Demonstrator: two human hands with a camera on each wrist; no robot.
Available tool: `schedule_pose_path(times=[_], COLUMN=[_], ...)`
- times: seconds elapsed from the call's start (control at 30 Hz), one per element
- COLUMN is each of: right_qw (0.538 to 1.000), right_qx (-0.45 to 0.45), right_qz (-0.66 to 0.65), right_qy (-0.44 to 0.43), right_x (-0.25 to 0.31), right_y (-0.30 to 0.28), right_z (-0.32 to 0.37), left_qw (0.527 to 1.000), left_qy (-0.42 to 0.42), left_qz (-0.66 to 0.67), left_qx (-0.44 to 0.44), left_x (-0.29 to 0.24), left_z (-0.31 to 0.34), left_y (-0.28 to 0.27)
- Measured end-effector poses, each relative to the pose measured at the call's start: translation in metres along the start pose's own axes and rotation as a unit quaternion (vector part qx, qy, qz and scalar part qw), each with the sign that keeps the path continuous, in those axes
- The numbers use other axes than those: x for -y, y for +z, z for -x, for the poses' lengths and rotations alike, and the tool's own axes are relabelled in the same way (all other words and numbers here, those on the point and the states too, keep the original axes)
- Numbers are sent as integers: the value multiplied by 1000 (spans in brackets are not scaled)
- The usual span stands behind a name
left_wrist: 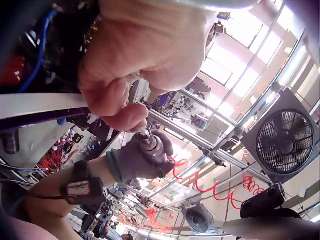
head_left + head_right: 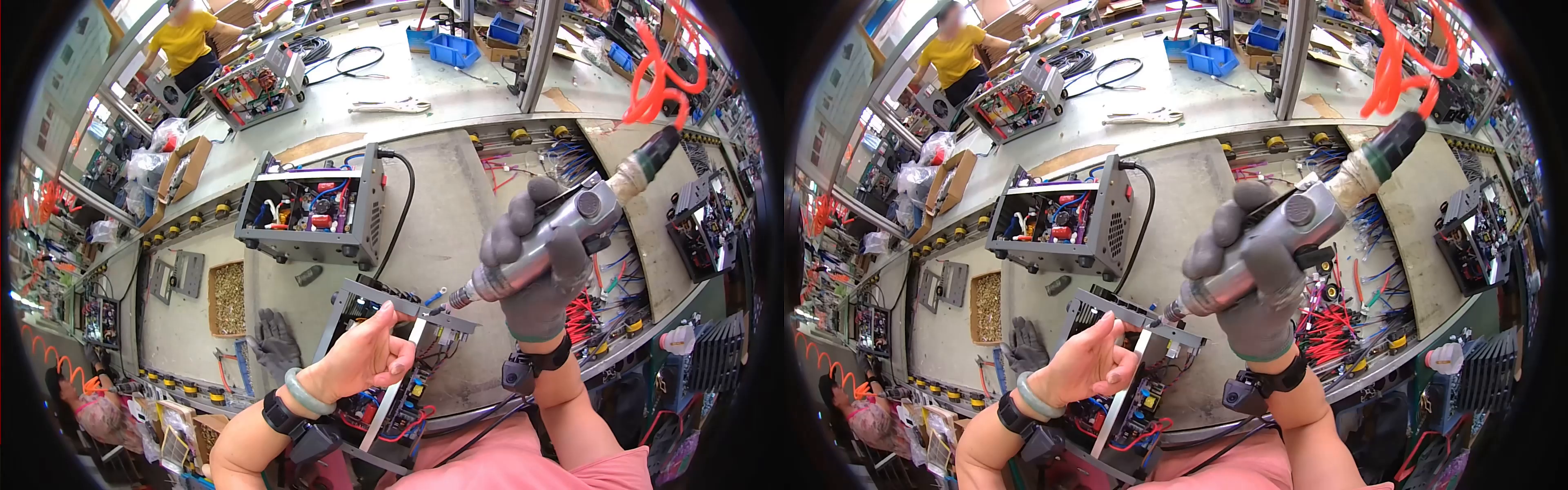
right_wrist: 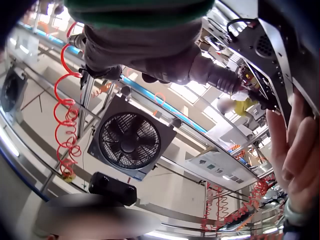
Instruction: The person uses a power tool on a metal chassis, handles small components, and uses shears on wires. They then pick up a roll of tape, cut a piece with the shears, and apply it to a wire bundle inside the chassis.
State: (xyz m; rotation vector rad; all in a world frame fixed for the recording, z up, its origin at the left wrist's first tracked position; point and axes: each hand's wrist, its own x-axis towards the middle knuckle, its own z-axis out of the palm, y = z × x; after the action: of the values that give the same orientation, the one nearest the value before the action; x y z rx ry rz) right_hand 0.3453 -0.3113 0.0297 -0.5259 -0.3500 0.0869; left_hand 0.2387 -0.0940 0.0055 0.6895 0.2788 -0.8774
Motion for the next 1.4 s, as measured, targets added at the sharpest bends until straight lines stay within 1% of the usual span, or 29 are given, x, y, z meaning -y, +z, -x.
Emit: schedule_pose_path(times=[0.03,0.07,0.1,0.17,0.2,0.33,0.4,0.43,0.5,0.57,0.63,0.77,0.83,0.9,0.97,1.0,1.03,1.1,1.13,1.17,1.2,1.33,1.4], right_qw=[999,999,999,991,990,986,984,984,974,973,978,983,972,972,961,961,948,931,931,914,895,902,890], right_qx=[29,19,20,70,63,66,41,41,47,59,82,68,92,77,104,126,143,174,174,191,209,181,183], right_qz=[23,3,4,99,103,117,112,113,177,175,160,117,180,178,224,219,254,300,301,346,390,382,413], right_qy=[4,49,49,55,73,94,130,130,136,135,107,121,116,130,123,114,127,113,114,90,64,85,55], right_x=[3,6,4,0,0,-1,2,3,4,0,-5,-15,-18,-19,-21,-22,-19,-25,-28,-30,-31,-31,-27], right_y=[8,19,21,23,23,26,32,32,33,32,31,31,31,41,53,62,68,73,73,74,74,76,78], right_z=[0,3,3,5,6,6,6,5,1,-3,-3,-5,-10,-5,-1,-2,-5,-9,-12,-15,-16,-13,-11], left_qw=[1000,1000,999,999,999,999,999,999,999,999,999,999,998,997,996,996,996,997,997,997,999,999,999], left_qy=[1,5,9,15,22,28,31,30,30,35,40,49,52,58,61,56,51,56,53,50,30,32,33], left_qz=[0,15,30,29,29,30,21,22,21,21,22,13,17,34,50,51,53,33,17,0,-8,-7,-21], left_qx=[1,-4,-9,6,21,27,23,24,18,14,10,17,18,24,31,41,51,35,50,64,14,43,10], left_x=[1,1,2,4,5,5,6,6,6,7,8,8,10,11,13,13,13,14,15,16,12,12,12], left_z=[0,0,0,-1,0,-1,-1,-1,-1,-1,-1,-1,-1,-2,-2,-2,-2,-3,-4,-5,-3,-4,-5], left_y=[0,0,0,-5,-6,-6,-6,-6,-5,-4,-3,-3,-4,-6,-9,-11,-12,-11,-17,-19,-11,-13,-11])
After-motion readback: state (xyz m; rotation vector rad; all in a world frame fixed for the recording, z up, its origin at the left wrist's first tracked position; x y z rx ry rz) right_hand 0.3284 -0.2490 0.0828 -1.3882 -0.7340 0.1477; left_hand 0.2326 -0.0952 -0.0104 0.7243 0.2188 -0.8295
